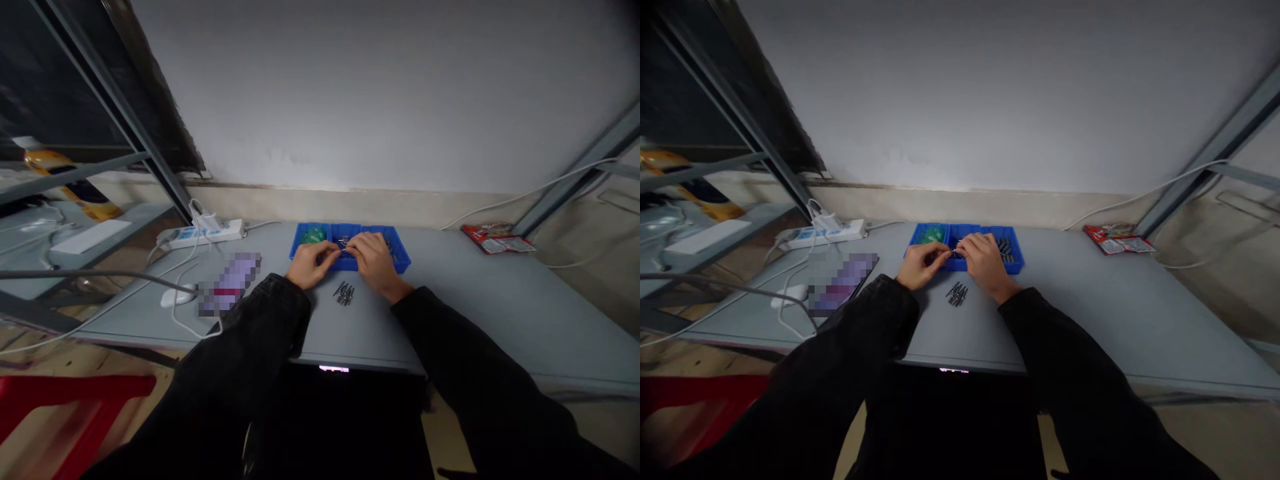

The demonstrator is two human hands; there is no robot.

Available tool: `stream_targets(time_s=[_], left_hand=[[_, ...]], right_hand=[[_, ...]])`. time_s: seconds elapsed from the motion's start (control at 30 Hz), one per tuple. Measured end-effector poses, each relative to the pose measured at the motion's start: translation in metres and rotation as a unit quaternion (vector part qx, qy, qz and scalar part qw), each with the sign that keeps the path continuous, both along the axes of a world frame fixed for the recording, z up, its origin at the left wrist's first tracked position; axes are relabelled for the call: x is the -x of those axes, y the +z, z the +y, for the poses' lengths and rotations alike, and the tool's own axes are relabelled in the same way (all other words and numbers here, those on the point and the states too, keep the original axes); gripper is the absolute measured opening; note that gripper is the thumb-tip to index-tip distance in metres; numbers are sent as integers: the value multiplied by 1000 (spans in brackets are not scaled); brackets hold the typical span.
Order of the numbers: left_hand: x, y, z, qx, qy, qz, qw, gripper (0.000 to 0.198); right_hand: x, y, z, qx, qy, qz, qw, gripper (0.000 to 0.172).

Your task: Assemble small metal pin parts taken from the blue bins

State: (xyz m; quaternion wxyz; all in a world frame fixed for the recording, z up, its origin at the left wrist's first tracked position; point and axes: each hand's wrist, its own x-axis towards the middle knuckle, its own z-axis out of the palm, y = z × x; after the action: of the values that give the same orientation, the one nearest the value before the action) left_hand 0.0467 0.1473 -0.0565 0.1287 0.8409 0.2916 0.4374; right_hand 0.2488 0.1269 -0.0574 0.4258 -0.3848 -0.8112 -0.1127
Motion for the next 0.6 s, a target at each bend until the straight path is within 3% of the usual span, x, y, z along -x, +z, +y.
stream_targets(time_s=[0.1, 0.33, 0.6], left_hand=[[0, 0, 0, -1, 3, -3, 1000, 24], [0, 1, 0, -8, 22, -12, 1000, 23], [0, 1, 0, -13, 18, -16, 1000, 24]], right_hand=[[-1, -1, 1, -2, 4, -10, 1000, 25], [0, -1, 0, -6, 14, 25, 1000, 10], [-1, -1, 1, -6, 4, 18, 1000, 19]])
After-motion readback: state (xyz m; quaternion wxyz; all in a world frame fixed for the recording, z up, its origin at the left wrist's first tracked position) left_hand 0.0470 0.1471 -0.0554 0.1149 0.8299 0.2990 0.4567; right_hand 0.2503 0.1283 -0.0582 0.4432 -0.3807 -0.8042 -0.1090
